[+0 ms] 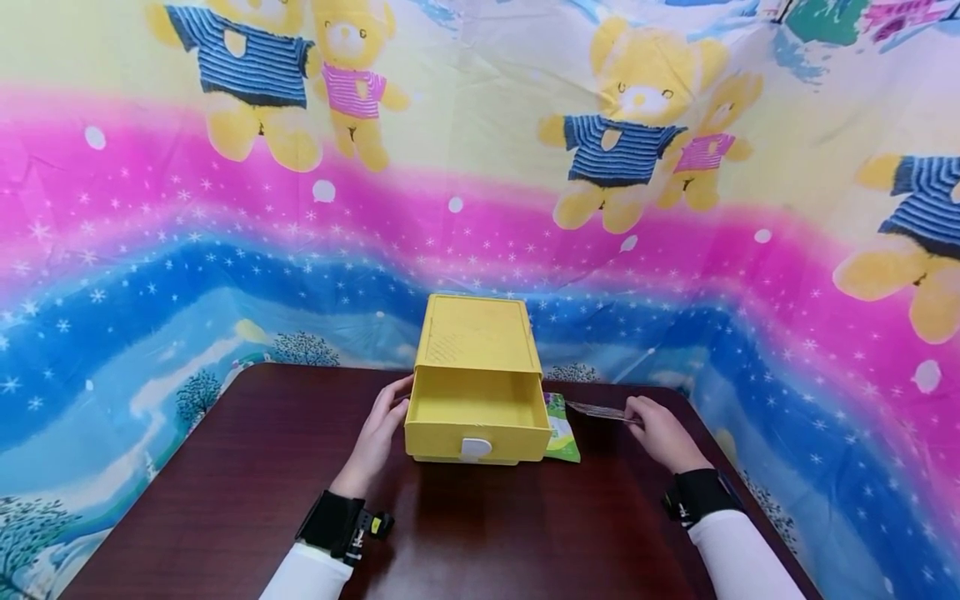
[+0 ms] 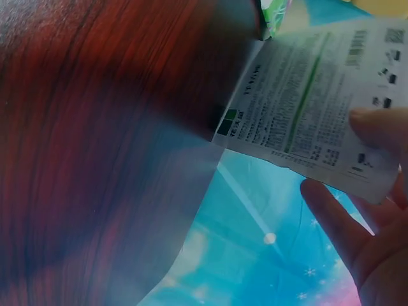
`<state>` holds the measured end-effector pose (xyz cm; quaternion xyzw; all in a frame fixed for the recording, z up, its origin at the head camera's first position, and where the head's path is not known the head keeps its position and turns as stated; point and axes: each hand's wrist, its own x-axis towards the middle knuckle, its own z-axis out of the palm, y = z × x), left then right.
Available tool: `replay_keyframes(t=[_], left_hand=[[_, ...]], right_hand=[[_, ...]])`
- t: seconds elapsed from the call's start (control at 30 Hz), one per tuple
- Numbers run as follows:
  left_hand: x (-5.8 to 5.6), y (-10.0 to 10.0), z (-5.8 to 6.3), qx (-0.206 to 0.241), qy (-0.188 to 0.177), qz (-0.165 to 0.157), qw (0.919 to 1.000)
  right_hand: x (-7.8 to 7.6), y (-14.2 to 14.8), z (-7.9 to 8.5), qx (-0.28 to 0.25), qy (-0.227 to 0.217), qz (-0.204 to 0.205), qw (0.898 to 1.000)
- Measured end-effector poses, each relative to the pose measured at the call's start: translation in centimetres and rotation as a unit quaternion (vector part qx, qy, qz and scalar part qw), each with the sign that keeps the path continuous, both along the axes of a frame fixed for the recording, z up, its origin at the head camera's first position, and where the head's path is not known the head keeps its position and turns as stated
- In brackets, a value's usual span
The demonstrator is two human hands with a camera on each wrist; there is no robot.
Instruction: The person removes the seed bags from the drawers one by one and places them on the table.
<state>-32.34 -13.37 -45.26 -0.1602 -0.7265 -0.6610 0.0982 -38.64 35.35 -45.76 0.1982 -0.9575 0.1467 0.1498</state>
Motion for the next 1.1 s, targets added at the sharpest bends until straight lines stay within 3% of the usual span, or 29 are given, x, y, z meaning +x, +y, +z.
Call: replay_keyframes(t=[0.37, 0.7, 1.1], left_hand=[[0.0, 0.0, 0.0, 0.001, -0.002, 0.006, 1.0], [0.0, 0.1, 0.1, 0.001, 0.02, 0.007, 0.9998], [0.0, 0.0, -0.1, 0.001, 0.015, 0.004, 0.9999]], right_hand=[[-0.2, 0.2, -0.5, 0.031, -0.07, 0.013, 0.997], [-0.1, -0.1, -1.4, 0.049, -0.127, 0.001, 0.991], [-0.5, -0.1, -3.2, 0.051, -0.141, 0.0, 0.989]])
